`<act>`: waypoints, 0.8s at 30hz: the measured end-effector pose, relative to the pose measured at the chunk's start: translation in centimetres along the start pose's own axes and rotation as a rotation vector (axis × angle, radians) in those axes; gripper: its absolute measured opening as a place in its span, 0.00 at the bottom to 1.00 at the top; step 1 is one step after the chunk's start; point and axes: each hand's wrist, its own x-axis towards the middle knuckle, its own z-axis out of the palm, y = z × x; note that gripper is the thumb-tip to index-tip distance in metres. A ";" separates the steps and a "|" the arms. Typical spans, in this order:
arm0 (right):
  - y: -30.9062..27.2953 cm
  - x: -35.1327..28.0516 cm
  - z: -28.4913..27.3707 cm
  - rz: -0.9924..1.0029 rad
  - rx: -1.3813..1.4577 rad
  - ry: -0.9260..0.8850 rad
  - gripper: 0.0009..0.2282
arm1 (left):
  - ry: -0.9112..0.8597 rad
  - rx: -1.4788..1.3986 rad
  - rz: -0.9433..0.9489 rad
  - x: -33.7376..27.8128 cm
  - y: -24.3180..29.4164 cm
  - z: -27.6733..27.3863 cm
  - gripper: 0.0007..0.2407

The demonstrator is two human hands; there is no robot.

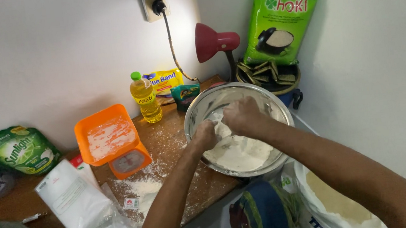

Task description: Measuring and mixing flour using a scale, scoop, and bowl for packaging.

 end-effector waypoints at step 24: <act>4.4 -6.0 10.4 0.448 0.408 -0.040 0.15 | 0.454 -0.003 0.381 8.0 -5.8 0.9 0.26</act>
